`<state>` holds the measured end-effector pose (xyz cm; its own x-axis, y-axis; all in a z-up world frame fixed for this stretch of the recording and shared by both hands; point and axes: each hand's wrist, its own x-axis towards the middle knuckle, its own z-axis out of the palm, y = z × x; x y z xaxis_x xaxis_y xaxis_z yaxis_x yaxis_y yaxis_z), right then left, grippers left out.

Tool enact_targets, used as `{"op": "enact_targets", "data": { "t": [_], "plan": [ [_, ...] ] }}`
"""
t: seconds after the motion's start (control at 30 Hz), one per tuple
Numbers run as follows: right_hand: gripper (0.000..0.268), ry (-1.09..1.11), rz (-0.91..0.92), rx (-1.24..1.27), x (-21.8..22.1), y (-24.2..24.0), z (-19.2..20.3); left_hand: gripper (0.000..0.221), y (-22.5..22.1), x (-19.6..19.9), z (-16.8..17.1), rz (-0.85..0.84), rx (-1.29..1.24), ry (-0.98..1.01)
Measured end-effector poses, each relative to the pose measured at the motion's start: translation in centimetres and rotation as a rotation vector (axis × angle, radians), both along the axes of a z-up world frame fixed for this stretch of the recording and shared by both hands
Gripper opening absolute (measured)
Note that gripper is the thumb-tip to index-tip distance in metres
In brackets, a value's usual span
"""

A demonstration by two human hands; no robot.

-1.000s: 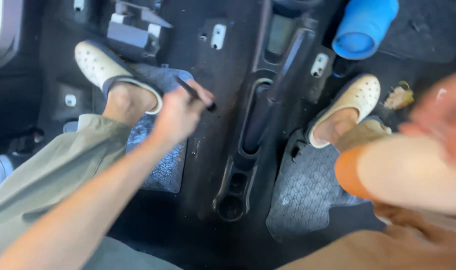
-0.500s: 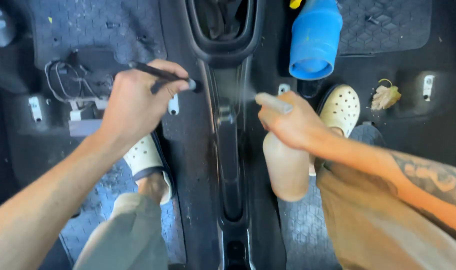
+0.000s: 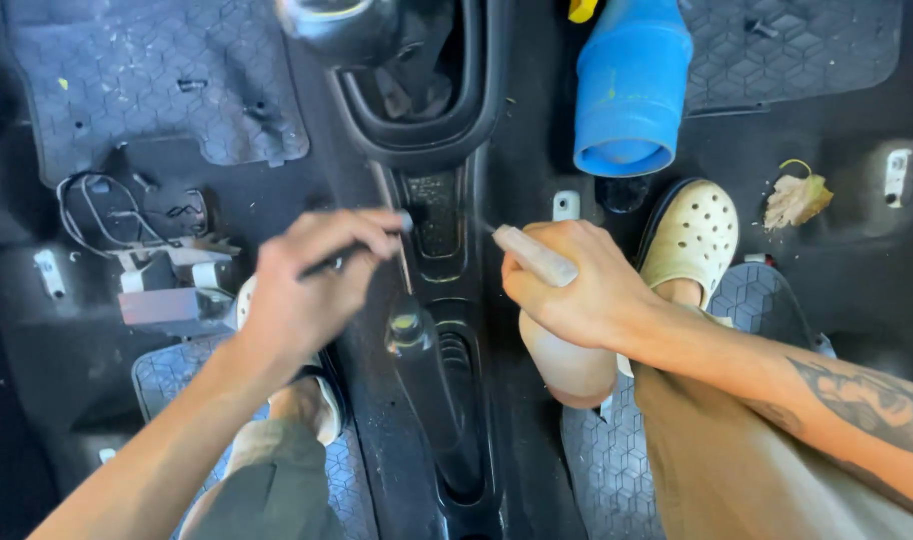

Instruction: Detailing and cleaning the center console and gear shift area of a car with removed seats.

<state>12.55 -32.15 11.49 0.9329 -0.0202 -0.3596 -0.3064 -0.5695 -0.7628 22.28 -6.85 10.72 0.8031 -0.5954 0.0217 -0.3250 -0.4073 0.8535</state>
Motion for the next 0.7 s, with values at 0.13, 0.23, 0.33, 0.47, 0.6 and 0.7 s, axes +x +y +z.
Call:
{"op": "enact_targets", "data": {
  "t": [0.13,0.23,0.33,0.47,0.6,0.7],
  "plan": [
    [0.020,0.023,0.058,-0.032,-0.6,-0.2,-1.0,0.021,-0.5,-1.7,-1.8,-0.214,0.029,-0.096],
    [0.019,0.001,0.051,0.013,-1.0,-0.5,-0.7,0.030,-1.4,-0.2,-1.7,-0.563,0.053,-0.413],
    [0.017,-0.056,0.034,0.074,-1.5,-1.0,-0.3,0.039,-2.8,1.4,-0.8,-0.507,0.308,-0.553],
    [0.012,-0.182,0.057,0.028,-1.3,-2.6,0.0,0.029,-3.2,1.2,-0.7,-0.399,0.293,-0.277],
    [0.010,-0.219,0.053,0.002,-1.5,-2.6,0.5,0.028,-3.1,2.6,-0.3,-0.340,0.509,-0.275],
    [0.010,-0.206,0.035,-0.005,-1.1,-2.7,0.9,0.026,-2.8,2.1,-0.2,-0.349,0.204,-0.481]
  ]
}}
